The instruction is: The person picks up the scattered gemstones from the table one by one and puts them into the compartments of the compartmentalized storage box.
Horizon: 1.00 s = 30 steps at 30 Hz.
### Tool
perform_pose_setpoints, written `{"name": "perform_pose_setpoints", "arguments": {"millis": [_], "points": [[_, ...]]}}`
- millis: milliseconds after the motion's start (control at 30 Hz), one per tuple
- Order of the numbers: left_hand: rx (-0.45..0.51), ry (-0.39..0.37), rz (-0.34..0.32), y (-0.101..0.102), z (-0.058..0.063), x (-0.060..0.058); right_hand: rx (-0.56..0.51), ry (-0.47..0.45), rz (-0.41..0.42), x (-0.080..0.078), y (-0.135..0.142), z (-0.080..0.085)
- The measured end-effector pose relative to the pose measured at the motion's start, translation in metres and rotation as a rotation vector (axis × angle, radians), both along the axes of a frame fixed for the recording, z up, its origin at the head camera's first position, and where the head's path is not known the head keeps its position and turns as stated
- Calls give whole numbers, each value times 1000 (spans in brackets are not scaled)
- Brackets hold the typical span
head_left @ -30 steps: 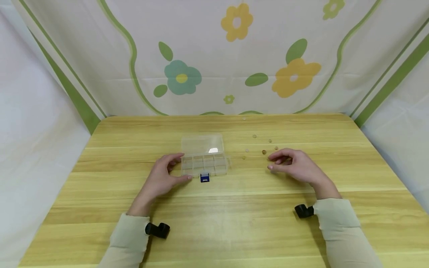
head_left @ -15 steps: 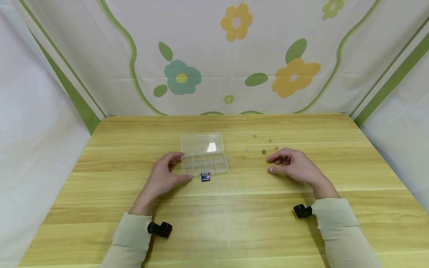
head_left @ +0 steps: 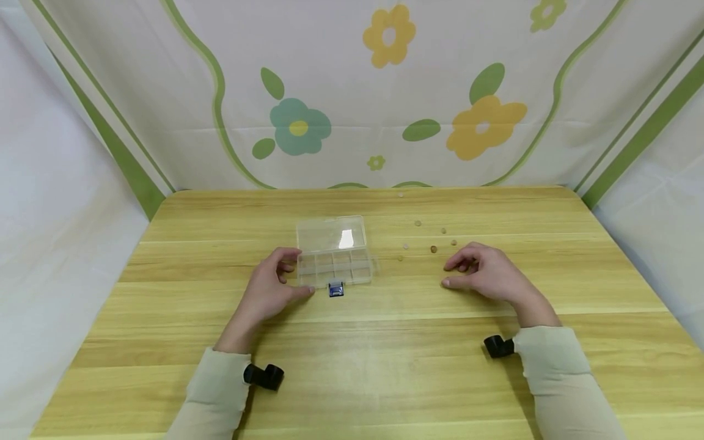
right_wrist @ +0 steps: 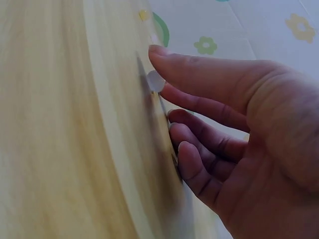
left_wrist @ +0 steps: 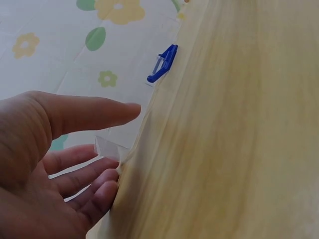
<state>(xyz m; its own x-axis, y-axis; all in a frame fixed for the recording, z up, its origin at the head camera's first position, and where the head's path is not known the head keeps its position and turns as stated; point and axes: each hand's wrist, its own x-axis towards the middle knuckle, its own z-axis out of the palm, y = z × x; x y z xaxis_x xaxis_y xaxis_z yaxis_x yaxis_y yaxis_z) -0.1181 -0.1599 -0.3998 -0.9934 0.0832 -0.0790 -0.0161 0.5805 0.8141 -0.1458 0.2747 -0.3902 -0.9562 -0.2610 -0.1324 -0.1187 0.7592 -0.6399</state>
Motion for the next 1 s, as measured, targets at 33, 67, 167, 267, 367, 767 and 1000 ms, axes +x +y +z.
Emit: {"name": "perform_pose_setpoints", "arguments": {"millis": [33,67,167,267,367,767,1000], "points": [[5,1,-1,0,0,0,5,-1,3,0,0,0],[11,1,-1,0,0,0,8,-3,7,0,1,1],[33,-7,6,0,1,1,8,-16,16,1,3,1],[47,-15,11,1,1,1,5,-22,19,1,4,1],[57,-22,18,1,2,1,-8,-22,17,1,4,2],[81,-65,56,2,5,0,-9,0,25,1,0,3],[73,-54,52,4,6,1,-14,-8,16,1,0,2]]}}
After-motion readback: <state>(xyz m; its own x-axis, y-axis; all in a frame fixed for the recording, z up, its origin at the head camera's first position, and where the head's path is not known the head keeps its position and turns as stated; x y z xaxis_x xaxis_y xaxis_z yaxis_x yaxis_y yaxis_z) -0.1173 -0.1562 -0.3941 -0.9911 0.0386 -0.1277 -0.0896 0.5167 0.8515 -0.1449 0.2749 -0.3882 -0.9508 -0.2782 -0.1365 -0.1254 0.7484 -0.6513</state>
